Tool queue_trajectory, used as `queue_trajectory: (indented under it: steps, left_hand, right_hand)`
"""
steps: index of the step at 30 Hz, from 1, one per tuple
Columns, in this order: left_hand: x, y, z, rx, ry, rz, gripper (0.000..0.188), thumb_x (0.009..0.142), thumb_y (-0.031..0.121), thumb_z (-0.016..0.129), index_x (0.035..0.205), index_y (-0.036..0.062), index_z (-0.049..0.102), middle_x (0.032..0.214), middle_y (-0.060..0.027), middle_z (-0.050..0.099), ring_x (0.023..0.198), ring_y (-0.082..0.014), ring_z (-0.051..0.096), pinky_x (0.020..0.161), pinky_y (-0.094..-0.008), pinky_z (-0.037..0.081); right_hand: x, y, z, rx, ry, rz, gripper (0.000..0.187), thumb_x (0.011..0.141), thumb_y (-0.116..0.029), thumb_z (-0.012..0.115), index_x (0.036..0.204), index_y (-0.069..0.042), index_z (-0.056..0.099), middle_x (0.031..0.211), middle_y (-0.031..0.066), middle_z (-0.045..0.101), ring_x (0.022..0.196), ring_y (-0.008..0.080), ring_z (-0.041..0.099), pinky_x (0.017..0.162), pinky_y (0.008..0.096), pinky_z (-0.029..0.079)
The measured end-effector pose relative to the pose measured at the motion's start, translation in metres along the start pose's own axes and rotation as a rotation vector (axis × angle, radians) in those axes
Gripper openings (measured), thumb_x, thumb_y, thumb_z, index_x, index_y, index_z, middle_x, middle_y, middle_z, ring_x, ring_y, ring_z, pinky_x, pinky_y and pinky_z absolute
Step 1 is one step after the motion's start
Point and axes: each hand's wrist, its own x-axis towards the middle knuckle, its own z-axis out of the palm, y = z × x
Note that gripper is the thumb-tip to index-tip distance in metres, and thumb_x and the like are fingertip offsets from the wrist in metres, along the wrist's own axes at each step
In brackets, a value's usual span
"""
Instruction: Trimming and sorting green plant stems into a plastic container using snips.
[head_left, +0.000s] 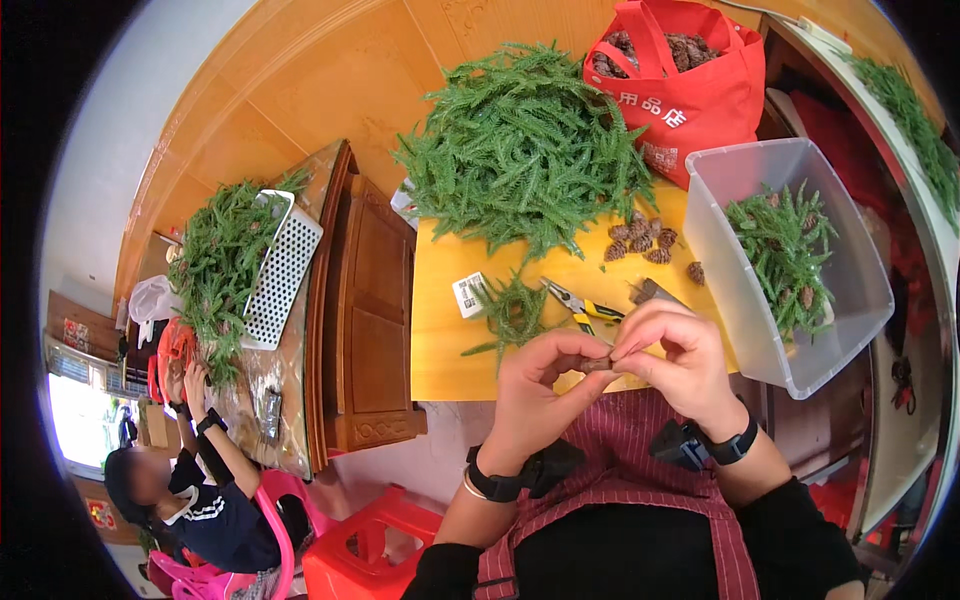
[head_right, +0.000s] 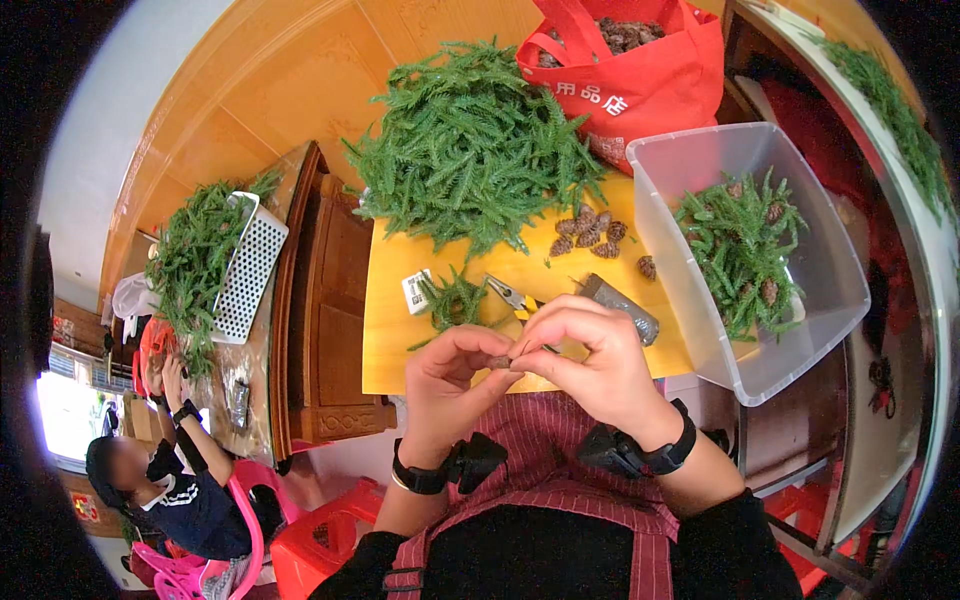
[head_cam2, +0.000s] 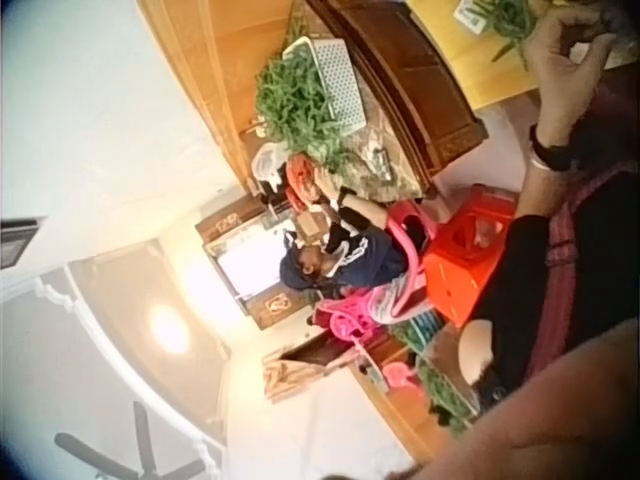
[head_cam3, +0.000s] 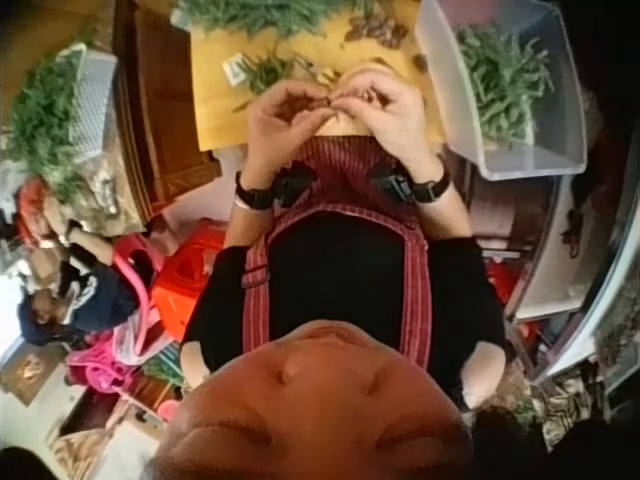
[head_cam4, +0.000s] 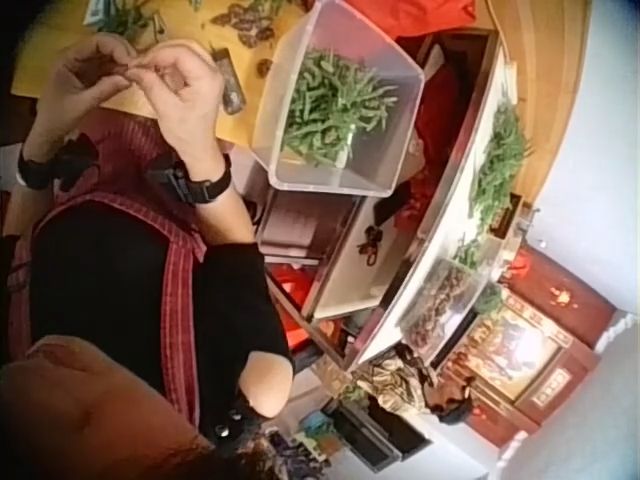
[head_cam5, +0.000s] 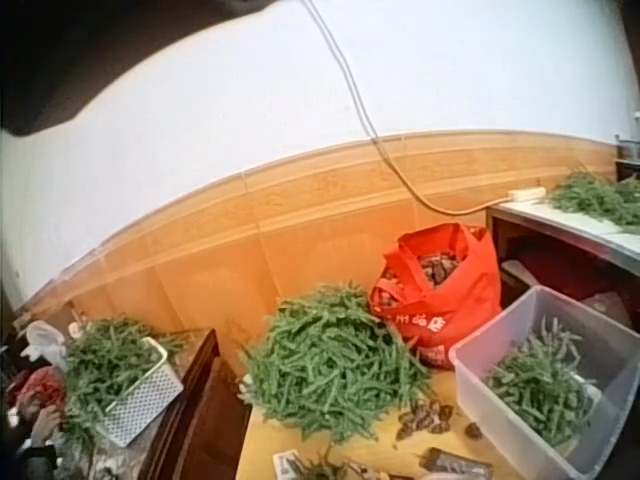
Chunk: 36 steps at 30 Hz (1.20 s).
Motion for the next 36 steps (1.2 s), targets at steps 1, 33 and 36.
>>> queue_trajectory:
  steps: [1,33,36]
  left_hand:
    - [0.0,0.0,-0.001,0.001,0.003,0.0,0.025,0.074,-0.006,0.063,0.097,-0.0025,0.054,0.094,-0.0066,0.057,0.086,-0.0121,0.057,0.078,-0.0248,0.048]
    - [-0.001,-0.001,0.013,-0.026,0.142,0.057,0.022,0.071,-0.005,0.068,0.09,-0.0007,0.058,0.084,-0.0057,0.051,0.067,-0.0098,0.055,0.053,-0.0193,0.048]
    - [-0.002,-0.002,0.015,-0.107,0.165,0.014,0.023,0.071,-0.005,0.067,0.091,-0.0008,0.058,0.084,-0.0061,0.051,0.065,-0.0101,0.055,0.05,-0.0192,0.048]
  right_hand:
    - [0.0,-0.002,0.002,-0.079,0.031,-0.014,0.008,0.065,0.005,0.065,0.071,0.0,0.061,0.079,0.0077,0.059,0.077,0.0163,0.056,0.067,0.0265,0.044]
    - [-0.007,0.024,0.009,-0.083,0.132,-0.091,0.01,0.07,-0.002,0.065,0.076,-0.002,0.056,0.078,0.0061,0.056,0.064,0.0125,0.049,0.058,0.024,0.04]
    - [-0.006,0.023,0.007,-0.089,0.118,-0.17,0.01,0.07,-0.002,0.065,0.075,-0.002,0.056,0.077,0.0069,0.057,0.065,0.0133,0.05,0.058,0.0242,0.04]
